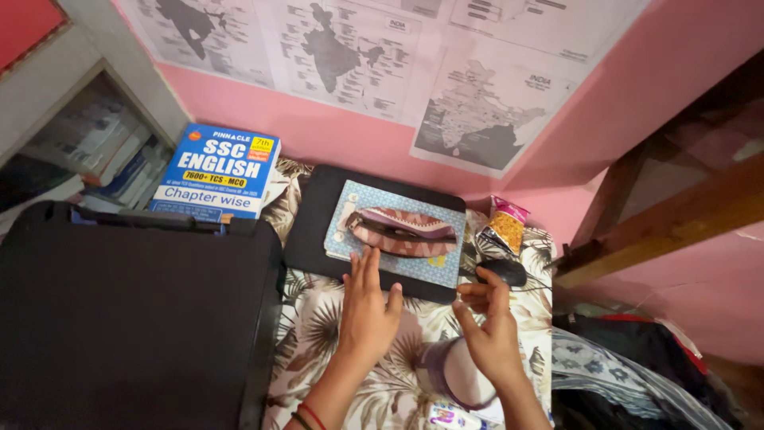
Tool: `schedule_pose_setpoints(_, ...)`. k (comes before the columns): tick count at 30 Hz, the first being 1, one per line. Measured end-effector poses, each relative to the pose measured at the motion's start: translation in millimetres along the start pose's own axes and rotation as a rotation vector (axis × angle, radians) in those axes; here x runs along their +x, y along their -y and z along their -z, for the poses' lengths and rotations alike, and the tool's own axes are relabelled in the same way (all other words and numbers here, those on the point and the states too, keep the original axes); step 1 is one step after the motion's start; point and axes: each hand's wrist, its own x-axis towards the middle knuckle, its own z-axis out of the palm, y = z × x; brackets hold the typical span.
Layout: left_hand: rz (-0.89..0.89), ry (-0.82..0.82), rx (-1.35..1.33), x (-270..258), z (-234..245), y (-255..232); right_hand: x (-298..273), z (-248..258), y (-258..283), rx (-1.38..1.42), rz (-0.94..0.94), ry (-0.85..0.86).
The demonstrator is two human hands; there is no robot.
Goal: The person picks up a smartphone from the bed, walks to a window sill, and plugs the phone into a wall charger. They then plug in a second phone and place both on the sill. The person then moves to a desk, picks up a laptop, a notebook, a pencil case, and a tumbler, and places them on the desk.
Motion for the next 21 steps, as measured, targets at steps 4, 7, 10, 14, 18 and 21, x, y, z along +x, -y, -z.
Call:
schedule_pose_setpoints(4, 0.027, 0.012, 0.004, 28.2, 5.2, 20.8, 30.1, -10.5, -6.3, -0.081, 0.029, 0.028)
schedule_pose_setpoints(7, 0.02, 0.012, 0.02, 40.7, 10.0, 32.3, 63.2, -23.3, -11.8, -0.315, 0.182, 0.052)
schedule_pose_setpoints(10, 0.045, 0.036, 0.017, 46.2, 15.7, 41.6, 95.5, -41.2, -16.8, -0.571, 0.273, 0.121)
schedule_pose_setpoints(14, 0.135, 0.112, 0.015, 42.9, 11.3, 52.3, 124.2, -73.8, -28.0, -0.768, 0.192, 0.28)
schedule_pose_setpoints(18, 0.212, 0.2, -0.027, 37.4, -2.0, 66.6, 132.1, -101.1, -44.3, -0.972, 0.223, 0.328)
schedule_pose_setpoints(21, 0.332, 0.243, -0.221, 38.7, -12.4, 80.7, 134.1, -113.2, -51.5, -1.139, 0.182, 0.372)
